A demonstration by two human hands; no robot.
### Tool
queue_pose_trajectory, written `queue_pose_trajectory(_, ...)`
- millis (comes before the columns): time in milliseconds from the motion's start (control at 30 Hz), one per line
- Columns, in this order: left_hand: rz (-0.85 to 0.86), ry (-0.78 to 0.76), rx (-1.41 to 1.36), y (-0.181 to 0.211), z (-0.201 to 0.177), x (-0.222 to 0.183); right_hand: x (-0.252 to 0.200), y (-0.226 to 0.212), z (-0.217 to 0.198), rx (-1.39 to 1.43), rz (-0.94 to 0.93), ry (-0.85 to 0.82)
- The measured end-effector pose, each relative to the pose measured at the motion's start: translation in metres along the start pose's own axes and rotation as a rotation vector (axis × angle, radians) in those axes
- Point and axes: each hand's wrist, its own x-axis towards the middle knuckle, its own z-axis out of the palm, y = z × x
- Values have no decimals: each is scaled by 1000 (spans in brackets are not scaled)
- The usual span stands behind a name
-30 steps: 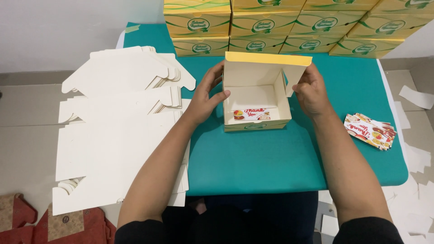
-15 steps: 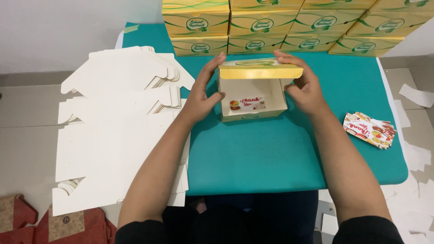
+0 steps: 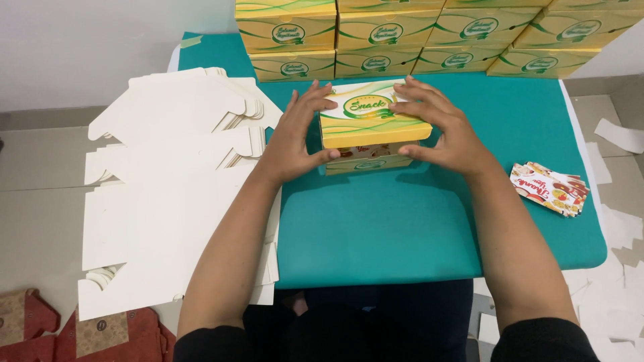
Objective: The person folds paper box templates into snack boxes, inserts small cards into the folded boxes, and closes the lids.
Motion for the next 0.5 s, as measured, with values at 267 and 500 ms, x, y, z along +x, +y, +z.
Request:
queue_pose_trajectory(267,15,-18,165,-2,3,0,-5,7,-10,-38,96,-68)
queue_pose_trajectory(500,0,-59,258,1,1,-1,-7,11,-10,-16,215,-160)
